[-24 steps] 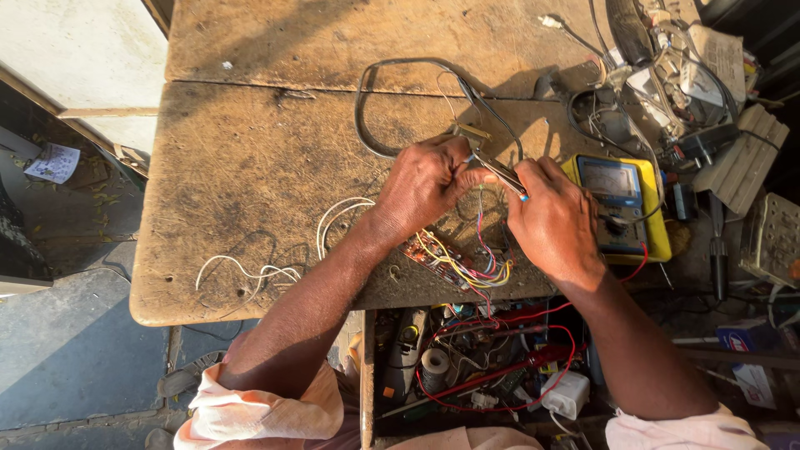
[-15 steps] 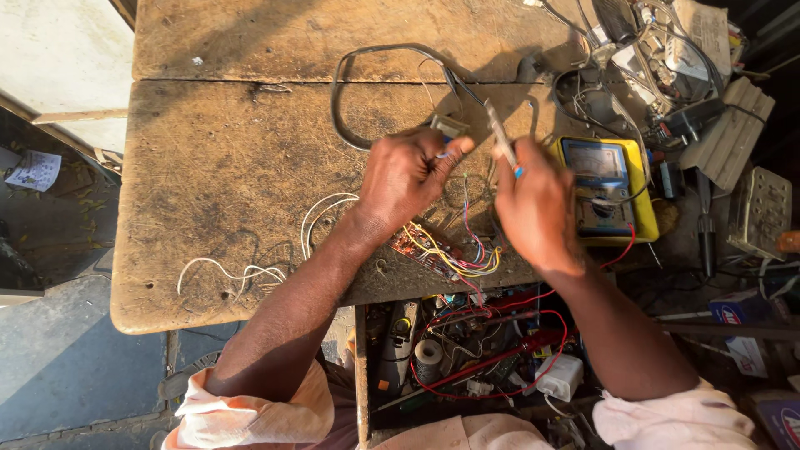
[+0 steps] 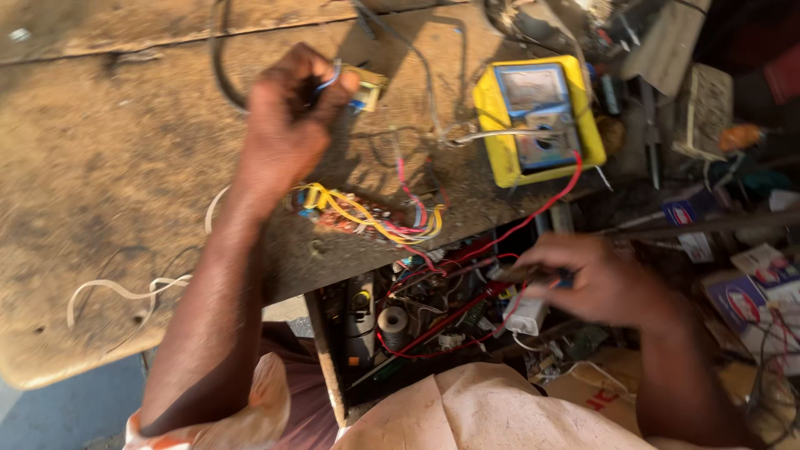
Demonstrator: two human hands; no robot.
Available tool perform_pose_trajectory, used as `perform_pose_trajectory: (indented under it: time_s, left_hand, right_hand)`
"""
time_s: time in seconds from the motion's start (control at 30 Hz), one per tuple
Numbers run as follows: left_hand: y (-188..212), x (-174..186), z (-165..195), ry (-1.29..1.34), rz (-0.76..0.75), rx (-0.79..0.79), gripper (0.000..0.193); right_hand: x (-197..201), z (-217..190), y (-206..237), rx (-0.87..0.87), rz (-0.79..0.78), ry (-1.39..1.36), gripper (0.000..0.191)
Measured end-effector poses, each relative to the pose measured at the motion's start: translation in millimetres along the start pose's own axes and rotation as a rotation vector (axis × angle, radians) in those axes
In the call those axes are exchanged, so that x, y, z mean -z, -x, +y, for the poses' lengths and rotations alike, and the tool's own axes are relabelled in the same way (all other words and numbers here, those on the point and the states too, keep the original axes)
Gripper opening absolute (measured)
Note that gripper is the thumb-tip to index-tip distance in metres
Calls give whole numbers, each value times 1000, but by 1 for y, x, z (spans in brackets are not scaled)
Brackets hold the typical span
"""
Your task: The person uses pliers to strip and cut wires on a small circuit board, then twists and connects wires by hand. The person also uses a multimeter to test connections and inspects the board throughout the process.
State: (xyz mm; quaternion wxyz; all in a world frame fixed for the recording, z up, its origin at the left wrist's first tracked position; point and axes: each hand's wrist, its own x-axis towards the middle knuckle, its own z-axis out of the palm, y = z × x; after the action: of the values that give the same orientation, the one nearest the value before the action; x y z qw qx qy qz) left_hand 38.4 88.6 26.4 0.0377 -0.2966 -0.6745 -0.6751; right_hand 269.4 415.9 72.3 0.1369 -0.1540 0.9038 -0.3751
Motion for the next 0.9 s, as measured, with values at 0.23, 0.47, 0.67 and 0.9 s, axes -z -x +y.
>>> perform_pose_trajectory:
  time_s: [0.23, 0.47, 0.67, 0.9]
  left_hand:
    - [-42, 46, -35, 17, 19, 217, 11]
    - [-47, -23, -26, 90, 53, 286, 6]
    - [-13, -32, 10, 103, 71, 358, 7]
    - [-2, -10, 18, 111, 64, 393, 8]
  right_hand:
    - [-75, 38, -26, -54, 246, -7, 47]
    - [48, 108, 24, -140, 990, 280, 29]
    - [103, 92, 29, -169, 951, 324, 30]
    - [130, 60, -62, -82, 645, 484, 40]
